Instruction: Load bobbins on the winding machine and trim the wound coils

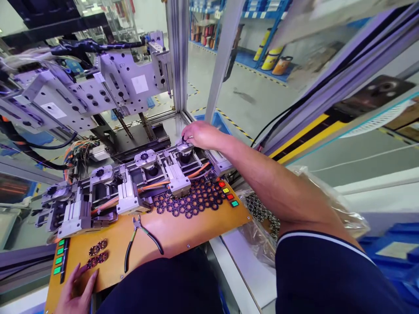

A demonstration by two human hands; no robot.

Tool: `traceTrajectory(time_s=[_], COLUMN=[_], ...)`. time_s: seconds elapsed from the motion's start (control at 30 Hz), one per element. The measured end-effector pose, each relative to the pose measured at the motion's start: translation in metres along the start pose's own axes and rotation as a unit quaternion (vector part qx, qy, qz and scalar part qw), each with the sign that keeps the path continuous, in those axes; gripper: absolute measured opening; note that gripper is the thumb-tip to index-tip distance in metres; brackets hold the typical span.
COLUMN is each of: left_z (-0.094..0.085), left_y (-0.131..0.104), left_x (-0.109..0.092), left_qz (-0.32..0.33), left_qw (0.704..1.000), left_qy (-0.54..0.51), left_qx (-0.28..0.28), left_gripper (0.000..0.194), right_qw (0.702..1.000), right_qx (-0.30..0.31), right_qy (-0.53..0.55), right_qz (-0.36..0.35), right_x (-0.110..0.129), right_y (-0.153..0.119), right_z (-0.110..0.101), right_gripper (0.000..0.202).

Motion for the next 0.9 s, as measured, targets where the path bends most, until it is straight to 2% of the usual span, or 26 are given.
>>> traceTrajectory(time_s=[0.17,0.4,0.57,0.7,0.9], left_z=[0.003,0.002,0.002,0.004,0.007], left_y=[0.005,0.006,0.006,0.007,0.011], left_x=[-0.001,-0.004,-0.005,-0.002,-0.003], left_qz=[-0.037,-0.029,-0.029,-0.031,-0.023], left_qw=[0.999,0.999,1.000,0.999,0.999], left_qy=[0.026,0.011,0.003,0.003,-0.005], left_qx=[0.003,-0.013,-0.011,-0.014,-0.023], left_gripper=[0.086,0.084,0.083,0.088,0.089], right_qw=[1.000,0.999,0.999,0.998,0.997], right_qx=[0.007,0.006,-0.010,-0.019,-0.046], right_qy=[-0.025,-0.040,-0.049,-0.056,-0.064], right_qz=[0.004,-0.007,-0.004,0.004,0.015], right_x=[0.001,0.001,0.001,0.001,0.005], right_y=[0.002,-0.001,-0.011,-0.021,-0.028], right_z=[0.003,0.006,0.008,0.018,0.025], right_gripper=[0.019,0.021,0.034,0.049,0.048])
Point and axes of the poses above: each hand's wrist, its own y-axis towards the middle knuckle, its own z-axis out of the palm, x = y × z, the point moved 4 cm from there along y, towards the middle knuckle, and after that the axes turned 8 degrees about z, right-handed, at the moved point
